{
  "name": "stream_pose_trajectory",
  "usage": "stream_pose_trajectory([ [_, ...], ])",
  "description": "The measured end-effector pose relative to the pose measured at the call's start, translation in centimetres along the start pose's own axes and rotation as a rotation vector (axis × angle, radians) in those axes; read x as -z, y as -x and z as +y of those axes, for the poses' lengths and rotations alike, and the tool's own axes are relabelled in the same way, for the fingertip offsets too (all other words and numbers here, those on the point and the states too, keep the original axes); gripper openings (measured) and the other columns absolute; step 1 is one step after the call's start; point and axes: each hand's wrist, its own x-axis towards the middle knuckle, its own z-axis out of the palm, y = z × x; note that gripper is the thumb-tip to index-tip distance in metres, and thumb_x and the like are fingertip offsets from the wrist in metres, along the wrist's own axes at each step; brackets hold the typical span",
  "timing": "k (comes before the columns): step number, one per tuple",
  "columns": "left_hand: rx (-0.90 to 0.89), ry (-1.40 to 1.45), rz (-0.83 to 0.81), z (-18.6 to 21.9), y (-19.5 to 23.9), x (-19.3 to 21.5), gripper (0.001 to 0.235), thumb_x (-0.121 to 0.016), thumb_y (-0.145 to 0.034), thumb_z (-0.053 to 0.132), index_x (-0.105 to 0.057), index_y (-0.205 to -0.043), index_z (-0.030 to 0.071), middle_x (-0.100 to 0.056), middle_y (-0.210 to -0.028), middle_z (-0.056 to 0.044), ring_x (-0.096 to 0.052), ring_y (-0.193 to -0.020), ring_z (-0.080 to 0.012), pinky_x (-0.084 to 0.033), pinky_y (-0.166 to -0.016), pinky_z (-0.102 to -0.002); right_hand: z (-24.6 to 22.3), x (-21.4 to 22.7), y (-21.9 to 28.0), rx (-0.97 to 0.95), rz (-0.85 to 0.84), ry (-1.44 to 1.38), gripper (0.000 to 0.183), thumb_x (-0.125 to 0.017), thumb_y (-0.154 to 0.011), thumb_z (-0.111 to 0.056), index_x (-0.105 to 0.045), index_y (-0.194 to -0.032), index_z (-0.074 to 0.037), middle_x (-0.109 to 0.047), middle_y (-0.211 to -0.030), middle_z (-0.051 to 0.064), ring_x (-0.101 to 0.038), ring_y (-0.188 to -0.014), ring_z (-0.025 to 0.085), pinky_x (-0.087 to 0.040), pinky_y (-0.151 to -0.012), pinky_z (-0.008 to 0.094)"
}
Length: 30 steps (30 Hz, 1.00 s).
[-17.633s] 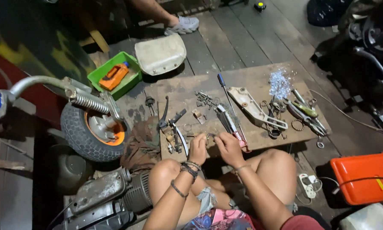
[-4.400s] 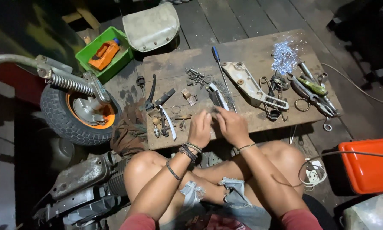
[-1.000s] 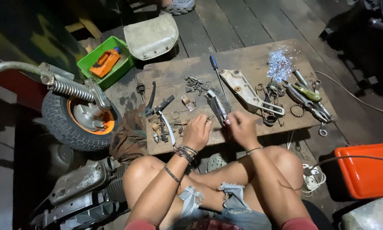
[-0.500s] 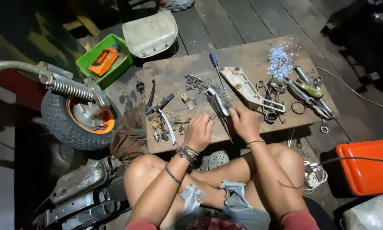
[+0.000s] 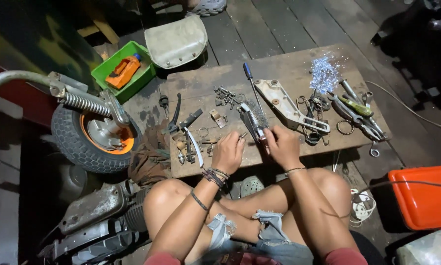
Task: Assembling small mechanical components and linkages on a wooden workbench
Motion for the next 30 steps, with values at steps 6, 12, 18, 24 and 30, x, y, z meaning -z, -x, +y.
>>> stream_pose_trajectory([
  [6, -0.024, -0.015, 0.033, -0.8, 0.2, -1.4, 0.034, -0.042, -0.106, 0.03, -0.05, -0.083, 0.008, -0.049, -0.071, -0.016, -0.06, -0.071, -0.0427, -0.049, -0.064, -0.049, 0.1, -1.0, -0.2, -0.034, -0.091, 0.153, 0.034, -0.065, -0.099, -0.042, -0.071, -0.088, -0.01, -0.07, -0.074, 0.021, -0.071, -0.081, 0.045, -0.055, -0.069, 0.055],
  [12, 0.083, 0.046, 0.006, 0.3, -0.1, 0.3, 0.031, -0.042, -0.106, 0.029, -0.05, -0.084, 0.007, -0.049, -0.072, -0.019, -0.059, -0.072, -0.0458, -0.048, -0.062, -0.05, -0.8, -0.8, 0.4, 0.056, 0.037, -0.054, 0.021, -0.067, -0.102, -0.032, -0.072, -0.086, -0.019, -0.071, -0.069, 0.008, -0.072, -0.075, 0.034, -0.055, -0.067, 0.042],
  [18, 0.065, 0.056, -0.011, 0.5, 0.0, 0.2, 0.031, -0.042, -0.106, 0.029, -0.05, -0.085, 0.008, -0.05, -0.072, -0.018, -0.06, -0.075, -0.046, -0.049, -0.062, -0.048, 0.0, -0.8, -0.5, 0.028, 0.067, 0.049, 0.022, -0.07, -0.102, -0.03, -0.072, -0.091, -0.011, -0.071, -0.074, 0.016, -0.071, -0.077, 0.04, -0.055, -0.066, 0.047],
  [24, 0.026, 0.028, 0.021, 0.1, 0.0, -0.2, 0.032, -0.04, -0.107, 0.031, -0.052, -0.087, 0.009, -0.05, -0.072, -0.014, -0.06, -0.073, -0.0435, -0.049, -0.062, -0.05, -1.6, -0.7, 0.7, 0.123, -0.014, 0.009, 0.034, -0.069, -0.1, -0.034, -0.064, -0.074, -0.013, -0.063, -0.062, 0.014, -0.067, -0.067, 0.04, -0.052, -0.061, 0.044],
  [30, -0.072, -0.083, 0.065, -0.8, -0.1, -0.2, 0.031, -0.043, -0.107, 0.034, -0.056, -0.096, 0.008, -0.054, -0.078, -0.013, -0.062, -0.079, -0.0382, -0.051, -0.068, -0.047, -2.3, 1.5, -0.7, 0.038, 0.093, -0.095, 0.027, -0.07, -0.102, -0.026, -0.066, -0.079, -0.012, -0.066, -0.065, 0.014, -0.069, -0.073, 0.04, -0.052, -0.063, 0.044],
])
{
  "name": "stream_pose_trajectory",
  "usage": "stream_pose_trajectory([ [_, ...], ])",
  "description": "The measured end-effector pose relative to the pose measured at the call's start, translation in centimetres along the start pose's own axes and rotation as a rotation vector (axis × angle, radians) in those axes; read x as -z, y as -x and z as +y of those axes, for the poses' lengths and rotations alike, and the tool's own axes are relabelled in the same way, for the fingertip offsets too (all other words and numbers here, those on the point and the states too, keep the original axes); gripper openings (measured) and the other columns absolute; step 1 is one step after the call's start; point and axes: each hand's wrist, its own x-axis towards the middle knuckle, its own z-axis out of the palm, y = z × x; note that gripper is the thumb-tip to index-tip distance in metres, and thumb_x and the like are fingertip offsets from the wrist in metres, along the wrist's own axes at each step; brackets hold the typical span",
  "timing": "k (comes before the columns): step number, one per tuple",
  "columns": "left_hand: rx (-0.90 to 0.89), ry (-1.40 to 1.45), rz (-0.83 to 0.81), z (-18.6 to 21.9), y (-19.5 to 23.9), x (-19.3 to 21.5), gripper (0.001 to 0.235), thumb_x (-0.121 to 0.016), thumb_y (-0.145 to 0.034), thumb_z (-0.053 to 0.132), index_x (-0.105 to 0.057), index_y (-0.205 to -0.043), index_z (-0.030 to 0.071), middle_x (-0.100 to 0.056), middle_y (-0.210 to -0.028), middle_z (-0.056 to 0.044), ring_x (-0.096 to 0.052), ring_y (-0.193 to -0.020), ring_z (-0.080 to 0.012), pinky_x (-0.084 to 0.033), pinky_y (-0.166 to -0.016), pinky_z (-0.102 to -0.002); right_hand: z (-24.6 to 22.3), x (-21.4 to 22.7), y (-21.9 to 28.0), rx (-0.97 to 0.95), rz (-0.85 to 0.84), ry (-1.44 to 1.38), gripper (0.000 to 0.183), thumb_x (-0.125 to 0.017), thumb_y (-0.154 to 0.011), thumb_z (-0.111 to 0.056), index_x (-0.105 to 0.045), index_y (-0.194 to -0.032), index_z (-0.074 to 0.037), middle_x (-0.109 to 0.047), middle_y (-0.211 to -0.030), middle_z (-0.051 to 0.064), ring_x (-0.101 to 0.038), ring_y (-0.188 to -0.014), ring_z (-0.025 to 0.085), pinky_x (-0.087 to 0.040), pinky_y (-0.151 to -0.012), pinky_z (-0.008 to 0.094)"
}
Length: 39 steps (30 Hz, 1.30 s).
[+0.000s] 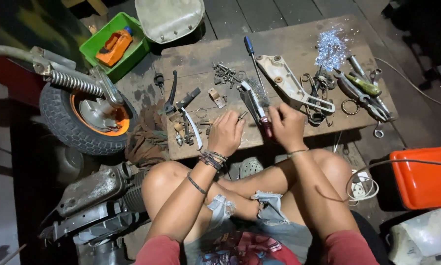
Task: Assembling small mechanical components and linkages on a wooden workbench
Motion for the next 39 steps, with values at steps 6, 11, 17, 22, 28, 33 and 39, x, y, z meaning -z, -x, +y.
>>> stream_pose_trajectory([
  [6, -0.127, -0.215, -0.026, -0.2, -0.9, -0.6, 0.028, -0.045, -0.105, 0.034, -0.052, -0.088, 0.012, -0.049, -0.078, -0.006, -0.06, -0.08, -0.0286, -0.047, -0.069, -0.039, 2.3, -2.0, 0.9, 0.1, -0.088, 0.188, 0.032, -0.07, -0.1, -0.039, -0.068, -0.082, -0.012, -0.066, -0.066, 0.017, -0.069, -0.07, 0.041, -0.053, -0.063, 0.049],
  [11, -0.072, -0.178, -0.026, 0.2, -0.3, -0.2, 0.03, -0.044, -0.105, 0.035, -0.054, -0.09, 0.011, -0.048, -0.078, -0.005, -0.059, -0.078, -0.0289, -0.047, -0.069, -0.039, 1.6, -0.4, 0.5, 0.07, -0.013, 0.225, 0.034, -0.071, -0.1, -0.033, -0.062, -0.078, -0.009, -0.062, -0.063, 0.017, -0.068, -0.069, 0.042, -0.051, -0.06, 0.048],
  [17, -0.017, -0.134, -0.058, 0.3, -0.4, -0.5, 0.032, -0.042, -0.106, 0.035, -0.051, -0.086, 0.011, -0.046, -0.075, -0.006, -0.057, -0.074, -0.0299, -0.046, -0.068, -0.04, 1.9, -0.7, 0.5, 0.099, -0.107, 0.143, 0.026, -0.072, -0.095, -0.034, -0.069, -0.08, -0.013, -0.067, -0.063, 0.013, -0.07, -0.069, 0.038, -0.053, -0.063, 0.045],
  [22, 0.006, -0.136, -0.078, 0.6, -0.3, 0.2, 0.03, -0.044, -0.105, 0.034, -0.051, -0.087, 0.012, -0.047, -0.074, -0.007, -0.059, -0.074, -0.0308, -0.047, -0.067, -0.042, 0.8, 0.3, -0.1, 0.056, -0.034, 0.13, 0.035, -0.07, -0.099, -0.034, -0.061, -0.073, -0.012, -0.062, -0.061, 0.014, -0.068, -0.069, 0.038, -0.052, -0.064, 0.042],
  [28, 0.002, -0.064, -0.103, 1.4, -0.3, 0.0, 0.033, -0.042, -0.106, 0.034, -0.05, -0.083, 0.012, -0.047, -0.073, -0.006, -0.058, -0.073, -0.03, -0.047, -0.067, -0.039, 1.9, -0.8, 0.9, -0.001, -0.184, 0.087, 0.032, -0.067, -0.097, -0.039, -0.067, -0.078, -0.014, -0.067, -0.065, 0.016, -0.07, -0.074, 0.041, -0.053, -0.066, 0.047],
  [33, 0.055, -0.046, -0.109, -0.2, 0.3, -1.0, 0.031, -0.044, -0.105, 0.033, -0.05, -0.083, 0.012, -0.048, -0.072, -0.008, -0.059, -0.073, -0.033, -0.048, -0.068, -0.041, 2.1, -0.9, 0.9, -0.001, -0.148, 0.115, 0.025, -0.067, -0.098, -0.035, -0.071, -0.081, -0.018, -0.069, -0.065, 0.011, -0.072, -0.073, 0.035, -0.056, -0.068, 0.042],
  [39, 0.078, -0.006, -0.066, 0.1, 0.4, -1.1, 0.034, -0.04, -0.107, 0.034, -0.05, -0.083, 0.011, -0.048, -0.071, -0.011, -0.06, -0.072, -0.0359, -0.049, -0.067, -0.045, 0.8, -1.0, 0.7, -0.036, -0.157, 0.088, 0.024, -0.066, -0.099, -0.033, -0.073, -0.083, -0.015, -0.07, -0.069, 0.016, -0.072, -0.076, 0.04, -0.055, -0.067, 0.046],
])
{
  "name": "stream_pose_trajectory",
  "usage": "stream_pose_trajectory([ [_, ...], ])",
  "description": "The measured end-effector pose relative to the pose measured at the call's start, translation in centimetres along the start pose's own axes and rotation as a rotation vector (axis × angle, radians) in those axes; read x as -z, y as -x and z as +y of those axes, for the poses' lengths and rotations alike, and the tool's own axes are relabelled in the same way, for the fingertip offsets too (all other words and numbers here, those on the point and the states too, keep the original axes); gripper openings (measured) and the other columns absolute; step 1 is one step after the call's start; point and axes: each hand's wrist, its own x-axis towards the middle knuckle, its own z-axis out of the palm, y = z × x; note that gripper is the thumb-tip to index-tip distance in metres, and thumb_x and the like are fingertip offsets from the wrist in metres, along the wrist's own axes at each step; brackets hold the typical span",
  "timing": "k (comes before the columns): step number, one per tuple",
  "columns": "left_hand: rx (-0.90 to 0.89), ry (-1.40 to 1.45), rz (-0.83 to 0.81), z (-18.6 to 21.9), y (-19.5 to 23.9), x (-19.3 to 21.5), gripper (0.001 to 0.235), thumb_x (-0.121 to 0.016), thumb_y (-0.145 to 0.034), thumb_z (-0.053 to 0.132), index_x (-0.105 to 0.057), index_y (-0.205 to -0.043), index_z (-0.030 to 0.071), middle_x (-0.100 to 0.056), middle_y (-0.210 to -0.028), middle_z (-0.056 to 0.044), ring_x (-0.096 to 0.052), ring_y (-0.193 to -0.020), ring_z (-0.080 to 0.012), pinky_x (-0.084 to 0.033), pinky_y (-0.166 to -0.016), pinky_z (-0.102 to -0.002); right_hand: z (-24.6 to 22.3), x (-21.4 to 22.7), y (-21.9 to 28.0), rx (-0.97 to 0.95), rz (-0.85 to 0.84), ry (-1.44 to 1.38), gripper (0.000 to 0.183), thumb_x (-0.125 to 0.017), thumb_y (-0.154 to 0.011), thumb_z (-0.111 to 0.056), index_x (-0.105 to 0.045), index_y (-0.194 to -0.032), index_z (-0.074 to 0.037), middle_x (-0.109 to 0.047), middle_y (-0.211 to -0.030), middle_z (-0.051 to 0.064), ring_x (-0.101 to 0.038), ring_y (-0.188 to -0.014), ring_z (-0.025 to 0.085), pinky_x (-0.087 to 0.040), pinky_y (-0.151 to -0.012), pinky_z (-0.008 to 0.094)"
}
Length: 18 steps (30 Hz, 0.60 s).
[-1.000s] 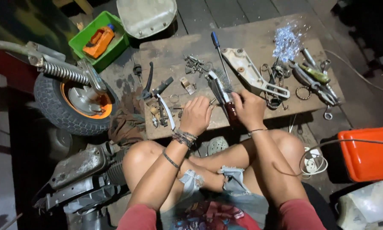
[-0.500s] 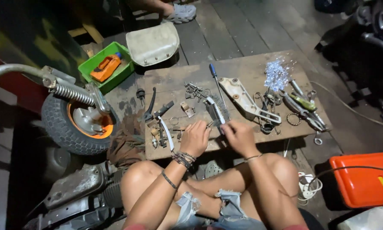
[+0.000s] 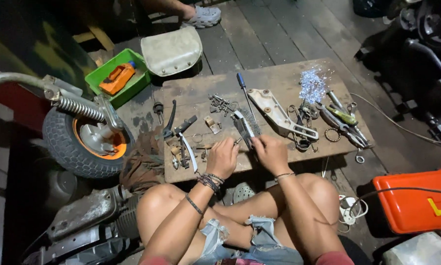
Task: Assembling small mechanical components and linkages on a wooden workbench
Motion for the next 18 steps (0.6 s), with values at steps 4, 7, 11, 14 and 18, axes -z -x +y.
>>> stream_pose_trajectory([
  [4, -0.013, -0.031, 0.039, 0.0, -0.2, 0.8, 0.033, -0.042, -0.106, 0.034, -0.05, -0.083, 0.011, -0.049, -0.073, -0.013, -0.06, -0.074, -0.0376, -0.049, -0.067, -0.046, 0.6, 0.9, 0.0, -0.034, 0.075, 0.022, 0.024, -0.068, -0.1, -0.034, -0.072, -0.084, -0.016, -0.069, -0.068, 0.013, -0.071, -0.075, 0.038, -0.054, -0.067, 0.045],
  [7, -0.016, -0.001, 0.038, 0.2, -0.1, 0.8, 0.031, -0.045, -0.105, 0.032, -0.051, -0.084, 0.009, -0.051, -0.073, -0.015, -0.061, -0.075, -0.0402, -0.049, -0.067, -0.048, 0.6, 0.6, 0.5, -0.003, 0.021, -0.041, 0.025, -0.066, -0.101, -0.032, -0.072, -0.085, -0.014, -0.069, -0.069, 0.015, -0.071, -0.077, 0.039, -0.055, -0.069, 0.046],
  [11, -0.025, 0.039, 0.045, 1.4, -0.1, 1.4, 0.031, -0.043, -0.106, 0.032, -0.053, -0.087, 0.01, -0.051, -0.073, -0.012, -0.061, -0.074, -0.0367, -0.05, -0.068, -0.044, 2.0, -0.3, 0.4, 0.006, -0.039, 0.014, 0.024, -0.066, -0.099, -0.034, -0.073, -0.087, -0.015, -0.071, -0.07, 0.016, -0.072, -0.077, 0.041, -0.055, -0.069, 0.049],
  [14, -0.008, 0.062, 0.045, 0.8, 0.0, 1.6, 0.031, -0.041, -0.107, 0.032, -0.054, -0.089, 0.009, -0.051, -0.073, -0.013, -0.061, -0.073, -0.0372, -0.05, -0.068, -0.044, 0.5, 0.7, -0.2, -0.032, 0.038, -0.017, 0.023, -0.067, -0.1, -0.032, -0.073, -0.086, -0.015, -0.069, -0.069, 0.016, -0.071, -0.077, 0.041, -0.054, -0.068, 0.048],
  [18, 0.0, 0.035, 0.01, 0.0, 0.1, 0.5, 0.033, -0.042, -0.107, 0.033, -0.054, -0.088, 0.009, -0.054, -0.074, -0.016, -0.063, -0.076, -0.0402, -0.05, -0.069, -0.048, 0.3, -0.5, 0.8, 0.047, -0.033, -0.066, 0.018, -0.068, -0.098, -0.032, -0.075, -0.089, -0.019, -0.071, -0.071, 0.014, -0.072, -0.077, 0.038, -0.055, -0.067, 0.045],
])
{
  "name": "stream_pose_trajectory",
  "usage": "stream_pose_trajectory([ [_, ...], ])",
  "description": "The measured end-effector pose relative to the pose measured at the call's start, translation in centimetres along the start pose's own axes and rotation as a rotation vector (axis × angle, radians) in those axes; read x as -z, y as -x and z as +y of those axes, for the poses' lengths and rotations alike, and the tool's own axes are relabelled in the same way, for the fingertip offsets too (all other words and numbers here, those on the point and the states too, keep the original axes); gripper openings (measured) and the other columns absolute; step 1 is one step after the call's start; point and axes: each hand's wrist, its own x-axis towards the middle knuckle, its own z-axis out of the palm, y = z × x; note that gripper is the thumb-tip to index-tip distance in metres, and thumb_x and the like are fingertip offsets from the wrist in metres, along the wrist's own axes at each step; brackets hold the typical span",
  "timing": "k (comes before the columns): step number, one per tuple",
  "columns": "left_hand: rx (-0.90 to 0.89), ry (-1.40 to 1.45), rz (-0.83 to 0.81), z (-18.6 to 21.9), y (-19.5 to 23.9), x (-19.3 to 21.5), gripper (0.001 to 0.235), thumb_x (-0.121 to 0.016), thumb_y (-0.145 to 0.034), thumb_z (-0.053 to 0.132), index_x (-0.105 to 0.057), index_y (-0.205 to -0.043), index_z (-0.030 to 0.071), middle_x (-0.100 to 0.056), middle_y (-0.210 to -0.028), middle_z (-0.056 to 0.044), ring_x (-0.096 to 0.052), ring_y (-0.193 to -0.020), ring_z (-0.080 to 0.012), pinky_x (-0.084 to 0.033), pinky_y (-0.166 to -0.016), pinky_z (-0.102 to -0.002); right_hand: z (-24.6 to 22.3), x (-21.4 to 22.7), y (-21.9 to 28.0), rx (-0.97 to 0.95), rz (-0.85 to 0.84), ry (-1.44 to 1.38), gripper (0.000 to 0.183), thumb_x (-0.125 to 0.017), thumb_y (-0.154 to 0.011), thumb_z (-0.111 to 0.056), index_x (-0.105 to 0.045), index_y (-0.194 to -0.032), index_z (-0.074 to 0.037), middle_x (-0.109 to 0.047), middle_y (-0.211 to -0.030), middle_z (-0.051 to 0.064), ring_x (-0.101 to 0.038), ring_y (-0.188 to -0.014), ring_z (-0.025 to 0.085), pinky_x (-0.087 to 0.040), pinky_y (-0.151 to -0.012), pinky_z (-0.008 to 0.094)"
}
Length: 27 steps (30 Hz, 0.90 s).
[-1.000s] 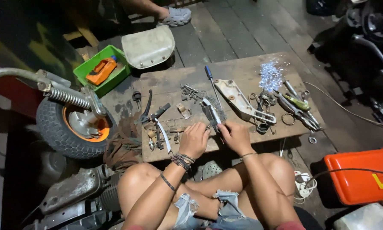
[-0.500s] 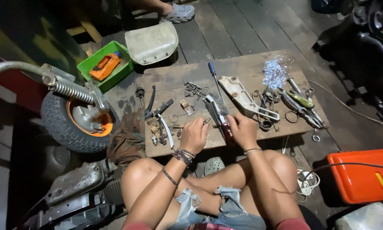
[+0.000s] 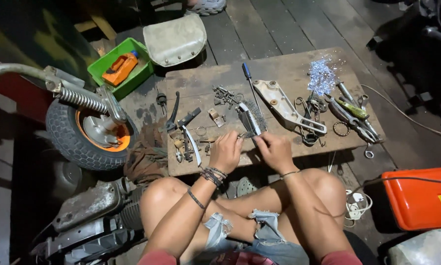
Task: Assembling small mechanical components and linkages on a wooden workbench
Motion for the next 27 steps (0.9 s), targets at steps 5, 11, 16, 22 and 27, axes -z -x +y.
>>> stream_pose_trajectory([
  [5, 0.0, 0.019, -0.001, 0.7, -0.3, 0.2, 0.032, -0.042, -0.106, 0.032, -0.056, -0.09, 0.008, -0.054, -0.072, -0.014, -0.063, -0.072, -0.0389, -0.05, -0.067, -0.046, 0.7, 0.6, -0.8, -0.059, 0.018, 0.013, 0.022, -0.069, -0.099, -0.032, -0.074, -0.087, -0.015, -0.071, -0.071, 0.017, -0.071, -0.076, 0.041, -0.055, -0.067, 0.048],
  [11, -0.011, 0.02, 0.028, 0.7, -0.1, 0.9, 0.03, -0.044, -0.106, 0.031, -0.055, -0.089, 0.009, -0.054, -0.072, -0.015, -0.063, -0.073, -0.0411, -0.05, -0.066, -0.048, 0.7, 0.6, -0.2, -0.116, 0.055, -0.034, 0.026, -0.066, -0.101, -0.032, -0.071, -0.082, -0.015, -0.068, -0.067, 0.014, -0.071, -0.076, 0.04, -0.054, -0.067, 0.045],
  [16, -0.042, 0.035, 0.017, 1.3, -0.2, 0.5, 0.032, -0.045, -0.105, 0.033, -0.054, -0.085, 0.01, -0.053, -0.071, -0.014, -0.063, -0.072, -0.0402, -0.05, -0.066, -0.047, 0.9, 0.4, -0.5, -0.124, -0.035, -0.019, 0.026, -0.066, -0.1, -0.038, -0.074, -0.085, -0.018, -0.07, -0.07, 0.015, -0.071, -0.078, 0.041, -0.053, -0.068, 0.049],
  [22, 0.0, 0.032, 0.015, 0.9, -0.3, 1.1, 0.029, -0.044, -0.105, 0.029, -0.053, -0.086, 0.008, -0.053, -0.071, -0.018, -0.061, -0.071, -0.0448, -0.049, -0.064, -0.052, 0.9, 0.6, -0.7, -0.093, 0.084, -0.044, 0.03, -0.065, -0.102, -0.03, -0.07, -0.077, -0.013, -0.065, -0.064, 0.017, -0.069, -0.069, 0.039, -0.052, -0.064, 0.043],
  [27, -0.025, 0.036, 0.015, 1.9, -0.5, 1.3, 0.032, -0.042, -0.106, 0.029, -0.051, -0.083, 0.01, -0.05, -0.069, -0.013, -0.062, -0.07, -0.0397, -0.05, -0.065, -0.045, 1.9, -0.4, -0.9, -0.093, 0.02, 0.077, 0.023, -0.069, -0.098, -0.03, -0.074, -0.09, -0.009, -0.071, -0.073, 0.021, -0.07, -0.078, 0.045, -0.053, -0.067, 0.054],
])
